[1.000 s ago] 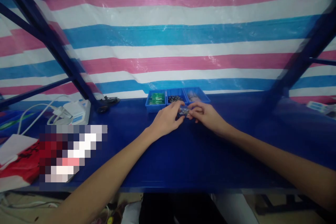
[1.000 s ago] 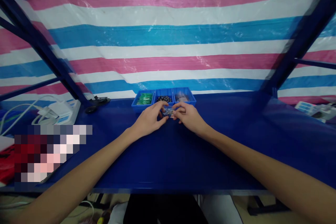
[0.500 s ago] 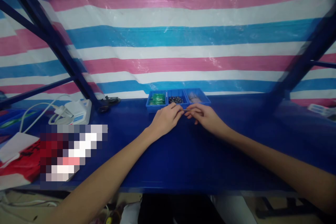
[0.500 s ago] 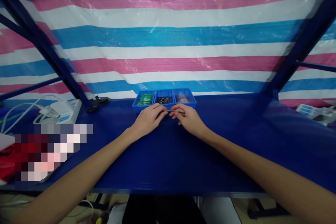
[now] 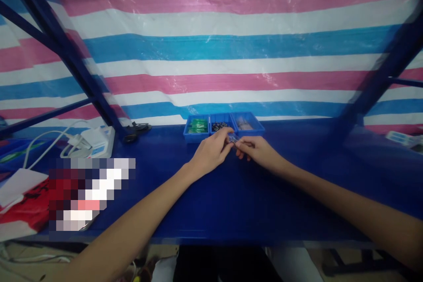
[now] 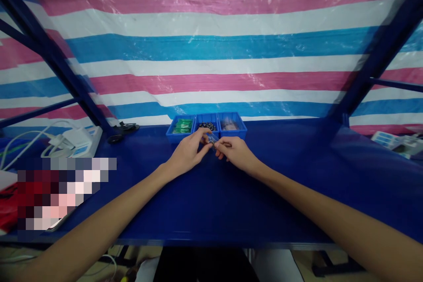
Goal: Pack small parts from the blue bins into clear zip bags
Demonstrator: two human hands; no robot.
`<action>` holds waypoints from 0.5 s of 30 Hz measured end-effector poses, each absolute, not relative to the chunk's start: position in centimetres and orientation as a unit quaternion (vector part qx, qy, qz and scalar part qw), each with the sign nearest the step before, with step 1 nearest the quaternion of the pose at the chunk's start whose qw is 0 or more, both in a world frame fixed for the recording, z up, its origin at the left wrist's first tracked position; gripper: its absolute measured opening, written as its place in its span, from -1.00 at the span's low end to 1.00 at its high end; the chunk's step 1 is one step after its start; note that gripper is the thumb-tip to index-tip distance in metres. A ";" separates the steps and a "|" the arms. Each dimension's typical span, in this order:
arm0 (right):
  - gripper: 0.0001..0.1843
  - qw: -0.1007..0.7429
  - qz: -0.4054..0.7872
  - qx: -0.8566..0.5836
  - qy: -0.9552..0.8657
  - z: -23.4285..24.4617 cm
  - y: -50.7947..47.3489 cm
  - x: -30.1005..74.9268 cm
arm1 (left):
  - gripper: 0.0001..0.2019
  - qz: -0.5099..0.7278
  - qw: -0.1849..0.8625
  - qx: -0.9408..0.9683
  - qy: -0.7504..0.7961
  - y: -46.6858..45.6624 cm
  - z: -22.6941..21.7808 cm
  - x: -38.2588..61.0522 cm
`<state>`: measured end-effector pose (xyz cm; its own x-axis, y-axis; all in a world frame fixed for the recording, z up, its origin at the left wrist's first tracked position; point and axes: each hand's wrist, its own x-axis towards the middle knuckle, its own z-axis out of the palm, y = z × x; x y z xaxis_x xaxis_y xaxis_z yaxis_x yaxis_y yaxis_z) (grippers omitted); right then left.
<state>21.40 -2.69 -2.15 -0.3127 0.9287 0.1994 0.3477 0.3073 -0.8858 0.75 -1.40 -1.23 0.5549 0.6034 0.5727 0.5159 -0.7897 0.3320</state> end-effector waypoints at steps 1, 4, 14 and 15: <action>-0.61 0.383 0.386 -0.447 -0.711 -2.1 -2.7 21.4 | -0.67 0.344 0.059 0.882 0.316 -1.5 -1.2 0.8; -0.60 0.396 0.380 -0.450 -0.705 -1.8 -2.8 21.4 | -0.67 0.326 0.047 0.892 0.308 -1.7 -1.2 0.9; -0.54 0.471 0.393 -0.423 -0.667 -0.7 -3.0 21.4 | -0.75 0.405 0.083 0.857 0.306 -1.3 -1.4 1.1; -0.51 0.482 0.394 -0.419 -0.661 -0.8 -2.9 21.4 | -0.75 0.408 0.088 0.855 0.309 -1.2 -1.4 1.1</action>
